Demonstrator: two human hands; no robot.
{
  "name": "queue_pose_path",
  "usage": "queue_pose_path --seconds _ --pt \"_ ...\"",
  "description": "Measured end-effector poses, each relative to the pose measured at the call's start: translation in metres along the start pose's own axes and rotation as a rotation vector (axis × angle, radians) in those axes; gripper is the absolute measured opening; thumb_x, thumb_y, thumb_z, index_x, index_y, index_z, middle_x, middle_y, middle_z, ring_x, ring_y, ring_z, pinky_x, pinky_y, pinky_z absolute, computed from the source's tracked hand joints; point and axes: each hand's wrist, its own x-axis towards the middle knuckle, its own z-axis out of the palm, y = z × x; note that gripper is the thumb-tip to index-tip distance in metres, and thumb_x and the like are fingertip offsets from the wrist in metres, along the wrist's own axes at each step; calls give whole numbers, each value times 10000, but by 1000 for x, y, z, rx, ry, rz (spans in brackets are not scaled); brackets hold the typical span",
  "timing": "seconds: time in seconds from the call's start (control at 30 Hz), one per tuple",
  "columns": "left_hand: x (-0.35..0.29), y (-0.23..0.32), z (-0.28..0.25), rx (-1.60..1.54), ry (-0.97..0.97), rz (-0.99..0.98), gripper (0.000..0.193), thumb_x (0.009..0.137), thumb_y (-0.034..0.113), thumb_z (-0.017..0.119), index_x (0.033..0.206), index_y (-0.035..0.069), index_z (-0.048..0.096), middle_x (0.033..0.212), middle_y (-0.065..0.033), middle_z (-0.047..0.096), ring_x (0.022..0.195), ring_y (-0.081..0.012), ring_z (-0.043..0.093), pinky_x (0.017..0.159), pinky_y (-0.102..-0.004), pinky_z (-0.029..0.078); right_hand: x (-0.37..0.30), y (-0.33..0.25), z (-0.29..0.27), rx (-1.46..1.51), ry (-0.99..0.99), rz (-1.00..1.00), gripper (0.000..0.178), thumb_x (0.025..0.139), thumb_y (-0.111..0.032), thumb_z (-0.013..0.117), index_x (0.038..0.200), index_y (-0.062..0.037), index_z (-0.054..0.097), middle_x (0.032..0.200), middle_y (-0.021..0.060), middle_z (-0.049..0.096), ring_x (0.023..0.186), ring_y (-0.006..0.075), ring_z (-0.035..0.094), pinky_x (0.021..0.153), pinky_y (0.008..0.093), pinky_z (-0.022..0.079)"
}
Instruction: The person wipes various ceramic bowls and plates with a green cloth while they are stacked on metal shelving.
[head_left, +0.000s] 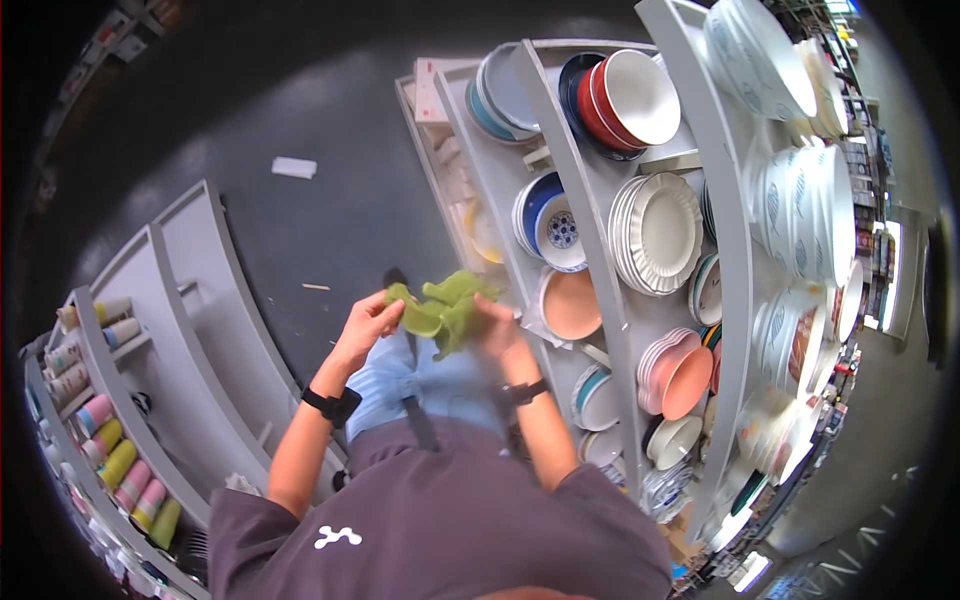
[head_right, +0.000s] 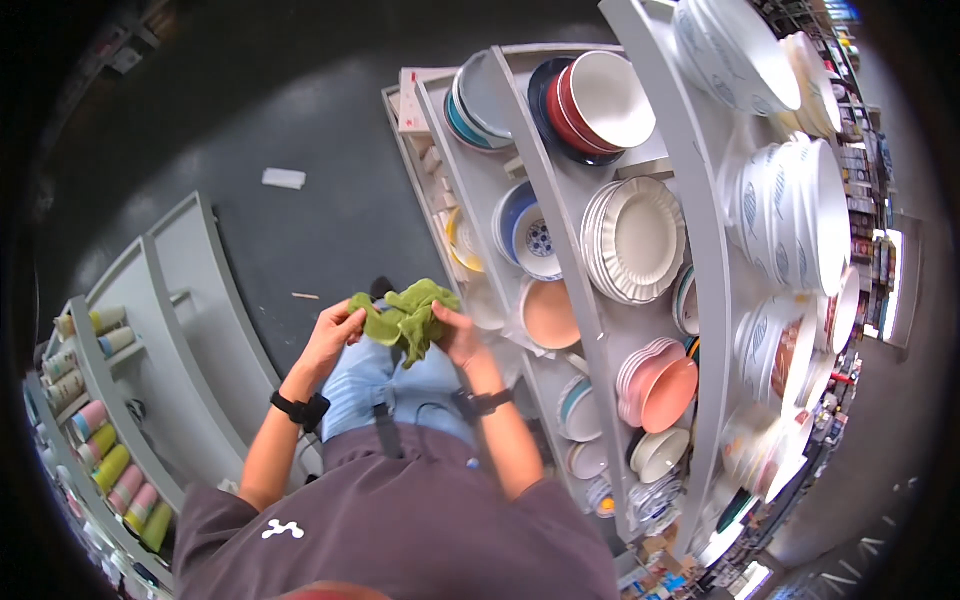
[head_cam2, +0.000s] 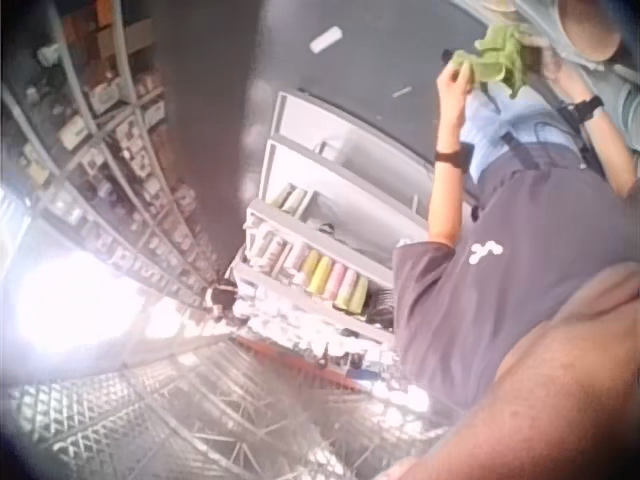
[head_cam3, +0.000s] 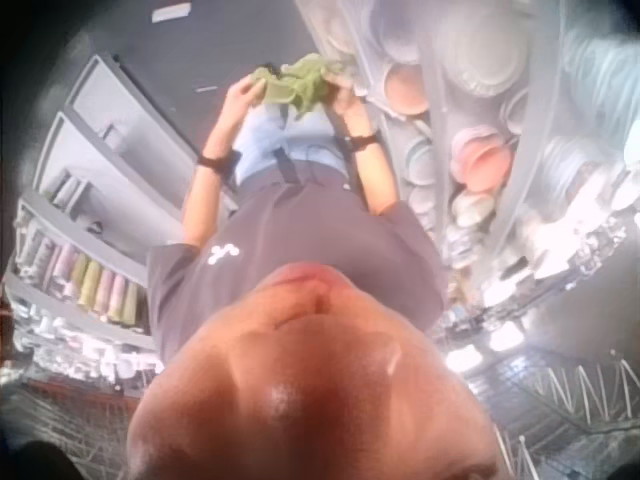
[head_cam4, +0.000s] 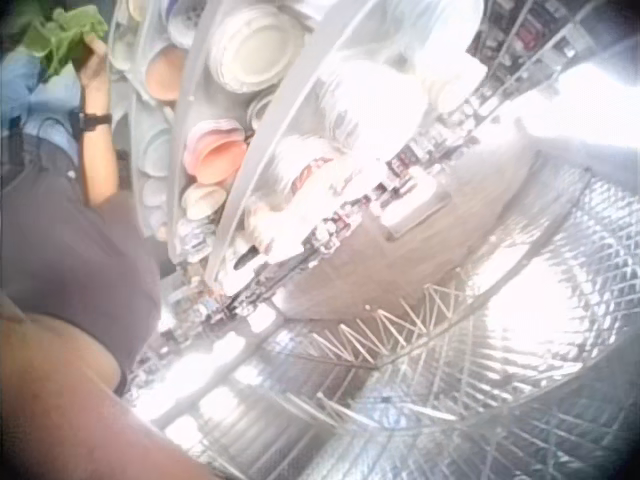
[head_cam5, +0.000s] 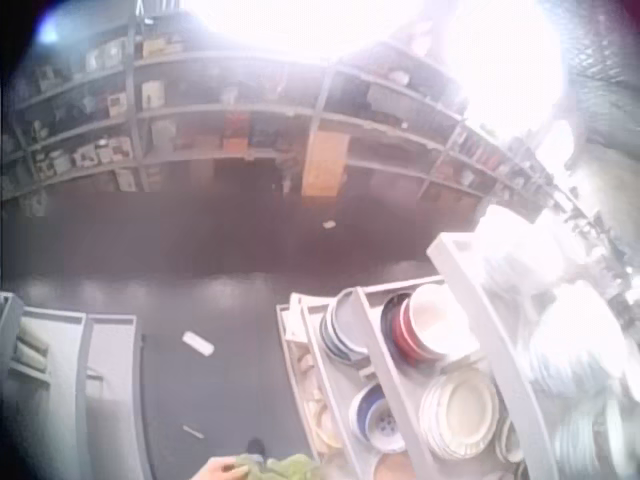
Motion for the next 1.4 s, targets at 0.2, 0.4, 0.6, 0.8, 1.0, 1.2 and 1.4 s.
queue_pose_path --seconds 0.2,0.4,0.6,0.8,1.0,1.2,1.4 --pt "-33 54 -57 -36 201 196 169 1000 202 613 1070 61 674 728 89 502 599 -13 395 533 -188 300 31 -38 91 -71 -170 -115 622 913 -313 611 1426 -7 438 1391 154 528 1307 322 472 1132 450 329" --pt "-48 76 -94 -149 365 388 240 1025 315 575 956 91 629 706 80 518 577 -11 414 510 -174 292 50 -58 139 -267 -126 -207 488 935 -309 589 1338 -40 543 1316 133 589 1224 288 537 1053 457 408" --pt "-52 118 -115 90 567 445 319 1030 352 554 1035 58 679 749 46 584 604 -17 405 521 -189 301 88 -82 181 -751 -21 -341 317 954 -251 671 1140 6 673 1019 29 693 900 87 607 785 223 463" --pt "-18 179 -152 343 776 578 353 1024 326 576 861 21 649 666 49 467 599 -44 349 518 -243 279 161 -111 193 -784 -61 -402 309 893 -147 751 1152 9 684 1039 28 705 927 89 617 846 233 476" --pt "42 265 -189 669 889 613 409 1028 247 573 735 -17 466 667 24 324 655 -74 292 557 -289 257 261 -137 196 -751 -198 -292 276 864 -94 763 1121 -10 708 989 9 712 865 77 621 772 237 498" --pt "108 357 -212 508 878 613 279 1022 210 567 959 -27 700 1087 -15 599 1006 -122 548 887 -255 418 333 -185 224 -787 -214 -202 360 779 -117 844 1093 -6 707 936 9 705 839 72 620 750 238 501" --pt "188 454 -237 458 468 498 370 1051 269 508 912 -16 699 997 -98 724 975 -161 643 984 -315 439 359 -241 250 -777 -344 -245 512 730 -98 871 1183 13 660 1013 -1 697 903 82 604 840 260 510"
